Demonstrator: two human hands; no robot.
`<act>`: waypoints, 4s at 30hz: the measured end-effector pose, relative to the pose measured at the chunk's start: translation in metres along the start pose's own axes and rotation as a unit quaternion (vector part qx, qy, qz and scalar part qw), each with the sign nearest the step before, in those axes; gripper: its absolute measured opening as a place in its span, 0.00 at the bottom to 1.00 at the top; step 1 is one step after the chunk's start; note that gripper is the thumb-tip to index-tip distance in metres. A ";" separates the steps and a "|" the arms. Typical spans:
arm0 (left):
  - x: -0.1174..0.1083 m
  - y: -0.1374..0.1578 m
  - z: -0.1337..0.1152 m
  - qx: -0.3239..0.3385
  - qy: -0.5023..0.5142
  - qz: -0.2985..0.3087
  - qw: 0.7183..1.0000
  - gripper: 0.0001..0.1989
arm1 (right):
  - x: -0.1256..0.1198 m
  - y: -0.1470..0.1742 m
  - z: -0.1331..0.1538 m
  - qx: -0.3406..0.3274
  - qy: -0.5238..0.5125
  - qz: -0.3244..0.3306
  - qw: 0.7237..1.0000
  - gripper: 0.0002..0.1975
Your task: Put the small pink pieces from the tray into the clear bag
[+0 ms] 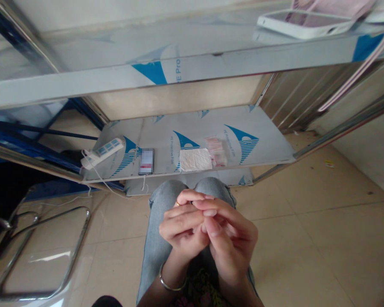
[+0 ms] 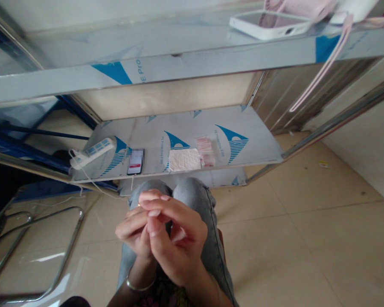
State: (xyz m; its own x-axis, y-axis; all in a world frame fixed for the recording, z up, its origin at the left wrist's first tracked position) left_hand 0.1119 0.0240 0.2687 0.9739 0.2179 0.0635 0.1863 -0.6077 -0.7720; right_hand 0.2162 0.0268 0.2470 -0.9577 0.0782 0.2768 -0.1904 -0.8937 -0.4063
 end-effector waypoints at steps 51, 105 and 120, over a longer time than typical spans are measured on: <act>0.000 0.009 0.028 -0.164 0.106 -0.025 0.980 0.09 | -0.010 0.001 0.005 -0.025 0.075 0.015 0.997 0.19; 0.028 0.031 0.058 -0.429 0.298 -0.007 0.852 0.17 | -0.013 0.004 0.002 0.024 0.056 -0.039 0.997 0.17; 0.018 0.032 0.053 -0.385 0.222 0.000 0.896 0.16 | -0.012 0.002 -0.006 0.043 0.008 -0.028 0.999 0.15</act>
State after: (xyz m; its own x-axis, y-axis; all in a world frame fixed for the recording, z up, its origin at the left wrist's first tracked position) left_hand 0.1287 0.0494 0.2113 0.8975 -0.0034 0.4409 0.0540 -0.9916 -0.1175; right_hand 0.2263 0.0266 0.2370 -0.9498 0.1357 0.2817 -0.2248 -0.9225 -0.3138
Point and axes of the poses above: each hand's wrist, its own y-axis away from the middle knuckle, its own x-axis out of the palm, z = x × y, the point moved 10 cm from there along -y, towards the middle knuckle, and after that the axes turned 1 degree about -z, right-handed, at the moved point
